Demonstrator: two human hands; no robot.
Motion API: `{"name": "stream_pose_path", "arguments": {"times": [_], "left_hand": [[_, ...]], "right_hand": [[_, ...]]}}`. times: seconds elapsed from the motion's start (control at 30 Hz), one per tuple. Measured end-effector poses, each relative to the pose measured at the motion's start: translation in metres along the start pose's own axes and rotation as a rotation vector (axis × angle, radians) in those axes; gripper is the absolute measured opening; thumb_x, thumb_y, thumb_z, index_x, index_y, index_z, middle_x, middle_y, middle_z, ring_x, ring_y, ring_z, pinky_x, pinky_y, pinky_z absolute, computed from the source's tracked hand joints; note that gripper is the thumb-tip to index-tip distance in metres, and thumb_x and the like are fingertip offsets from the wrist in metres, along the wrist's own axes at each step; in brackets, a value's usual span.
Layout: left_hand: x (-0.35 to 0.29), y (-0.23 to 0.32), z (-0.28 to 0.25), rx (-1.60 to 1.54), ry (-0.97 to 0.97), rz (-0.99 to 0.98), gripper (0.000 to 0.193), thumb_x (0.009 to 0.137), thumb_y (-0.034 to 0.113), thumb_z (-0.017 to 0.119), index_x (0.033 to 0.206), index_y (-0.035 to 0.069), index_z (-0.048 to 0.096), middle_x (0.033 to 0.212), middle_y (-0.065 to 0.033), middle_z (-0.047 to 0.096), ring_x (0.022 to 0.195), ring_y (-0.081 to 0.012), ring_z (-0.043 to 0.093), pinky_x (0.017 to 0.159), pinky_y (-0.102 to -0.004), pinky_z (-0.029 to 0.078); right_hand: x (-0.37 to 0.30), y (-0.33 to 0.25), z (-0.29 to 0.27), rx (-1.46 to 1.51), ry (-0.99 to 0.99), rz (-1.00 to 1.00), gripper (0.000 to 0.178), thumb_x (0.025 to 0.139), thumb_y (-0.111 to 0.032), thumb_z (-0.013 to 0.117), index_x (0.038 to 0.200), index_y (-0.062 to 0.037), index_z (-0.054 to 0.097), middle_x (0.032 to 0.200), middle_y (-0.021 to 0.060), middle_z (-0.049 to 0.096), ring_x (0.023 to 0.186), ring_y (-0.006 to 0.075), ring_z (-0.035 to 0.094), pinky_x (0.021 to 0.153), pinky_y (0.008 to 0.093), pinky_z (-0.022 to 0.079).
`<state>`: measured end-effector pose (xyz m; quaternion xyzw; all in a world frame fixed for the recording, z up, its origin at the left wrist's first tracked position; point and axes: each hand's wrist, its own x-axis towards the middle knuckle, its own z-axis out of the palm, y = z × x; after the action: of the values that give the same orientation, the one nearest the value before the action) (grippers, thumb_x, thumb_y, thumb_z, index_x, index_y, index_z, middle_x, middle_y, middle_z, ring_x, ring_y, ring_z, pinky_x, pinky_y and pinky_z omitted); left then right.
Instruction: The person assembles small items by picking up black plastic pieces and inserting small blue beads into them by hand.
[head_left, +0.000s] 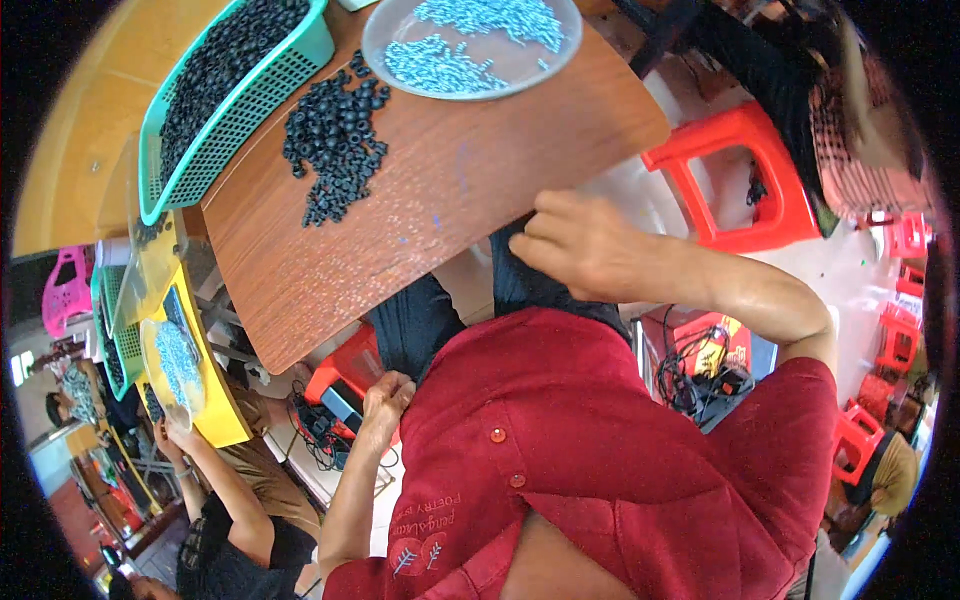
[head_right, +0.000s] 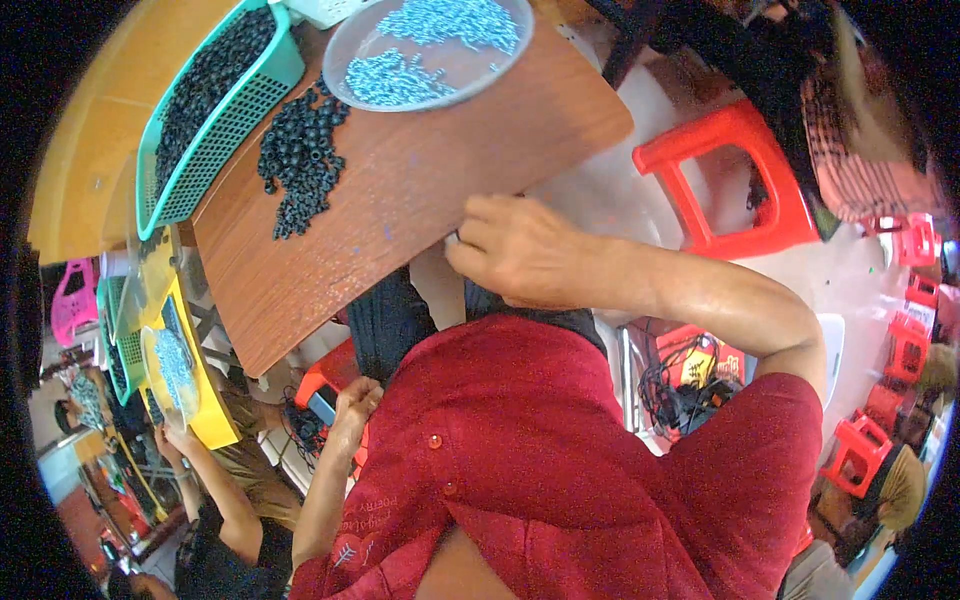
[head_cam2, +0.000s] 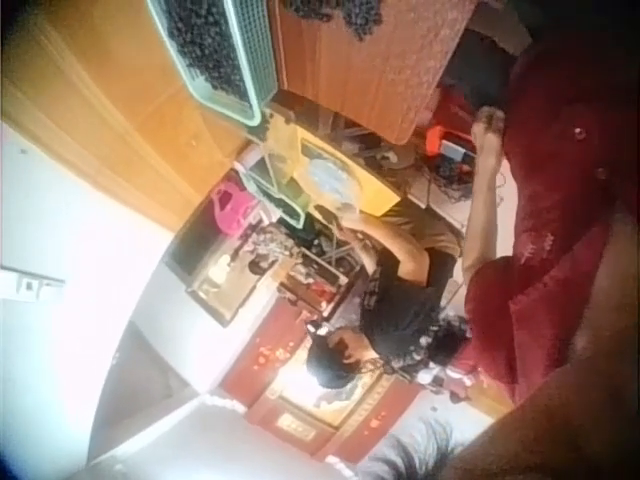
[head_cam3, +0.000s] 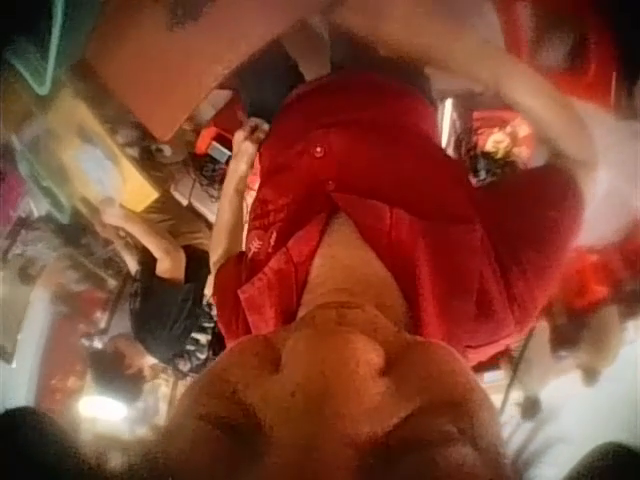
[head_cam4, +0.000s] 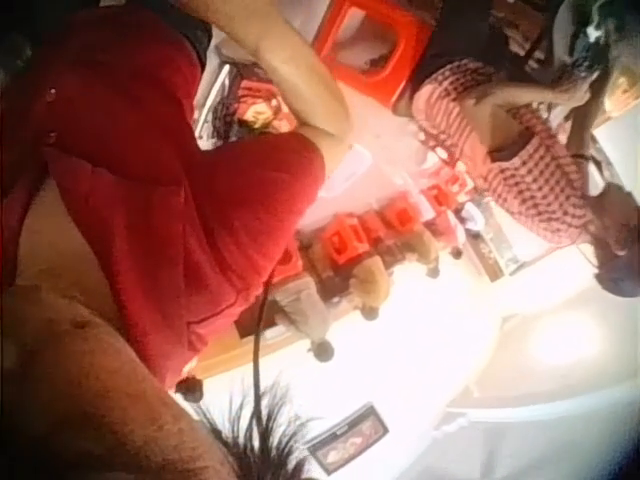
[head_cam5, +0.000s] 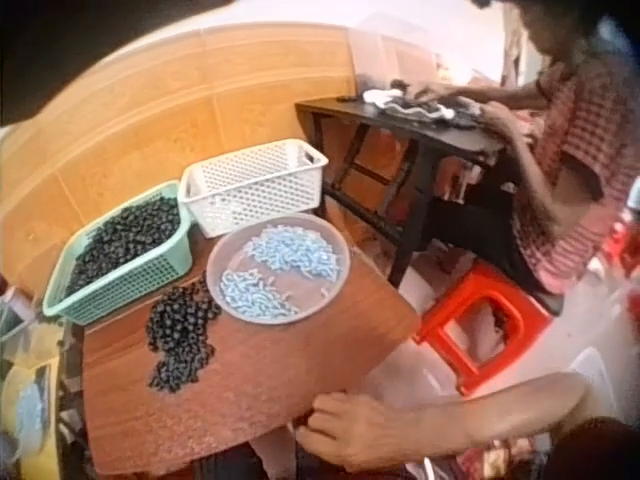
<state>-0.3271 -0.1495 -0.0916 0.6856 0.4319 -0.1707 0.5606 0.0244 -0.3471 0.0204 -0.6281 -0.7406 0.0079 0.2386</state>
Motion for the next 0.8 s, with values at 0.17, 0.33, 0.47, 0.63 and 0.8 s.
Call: {"name": "stream_pose_path", "arguments": {"times": [0.17, 0.33, 0.47, 0.63, 0.8], "left_hand": [[-0.015, 0.030, 0.015, 0.453, 0.338, 0.479, 0.040, 0.080, 0.023, 0.067, 0.113, 0.002, 0.057, 0.101, -0.0133, 0.061, 0.098, -0.0284, 0.056, 0.087, -0.0374, 0.043], [-0.026, 0.041, 0.013, 0.501, 0.400, 0.439, 0.042, 0.080, 0.022, 0.067, 0.116, 0.003, 0.057, 0.109, -0.0162, 0.061, 0.106, -0.0322, 0.055, 0.089, -0.0402, 0.044], [-0.022, 0.030, 0.022, 0.322, 0.349, 0.455, 0.038, 0.083, 0.019, 0.064, 0.117, 0.003, 0.056, 0.105, -0.0155, 0.065, 0.099, -0.0271, 0.062, 0.084, -0.0372, 0.048], [-0.024, 0.034, 0.030, 0.257, 0.315, 0.494, 0.038, 0.084, 0.018, 0.062, 0.118, 0.003, 0.054, 0.101, -0.0147, 0.067, 0.091, -0.0247, 0.064, 0.080, -0.0349, 0.049], [-0.014, 0.025, 0.028, 0.167, 0.322, 0.480, 0.035, 0.085, 0.017, 0.061, 0.116, 0.003, 0.056, 0.095, -0.0130, 0.069, 0.085, -0.0223, 0.066, 0.078, -0.0335, 0.050]], "right_hand": [[-0.058, 0.000, 0.066, -0.218, -0.150, 0.142, 0.022, 0.061, -0.009, 0.062, 0.081, -0.0006, 0.058, 0.079, 0.0091, 0.049, 0.082, 0.0243, 0.048, 0.068, 0.0349, 0.042], [-0.074, -0.004, 0.076, -0.311, -0.110, 0.062, 0.019, 0.068, -0.016, 0.057, 0.079, -0.0011, 0.058, 0.079, 0.0082, 0.048, 0.082, 0.0235, 0.047, 0.072, 0.0356, 0.041], [-0.079, -0.007, 0.075, -0.383, -0.028, -0.083, 0.013, 0.071, -0.019, 0.054, 0.068, -0.0063, 0.054, 0.076, 0.0063, 0.047, 0.083, 0.0223, 0.046, 0.073, 0.0339, 0.039], [-0.088, -0.007, 0.072, -0.355, 0.036, -0.018, 0.015, 0.071, -0.019, 0.058, 0.070, -0.0066, 0.050, 0.078, 0.0073, 0.045, 0.083, 0.0246, 0.045, 0.073, 0.0356, 0.039], [-0.098, -0.023, 0.061, -0.211, 0.112, 0.056, 0.026, 0.068, -0.020, 0.069, 0.074, -0.0043, 0.049, 0.087, 0.0110, 0.047, 0.086, 0.0285, 0.045, 0.077, 0.0386, 0.041]]}}
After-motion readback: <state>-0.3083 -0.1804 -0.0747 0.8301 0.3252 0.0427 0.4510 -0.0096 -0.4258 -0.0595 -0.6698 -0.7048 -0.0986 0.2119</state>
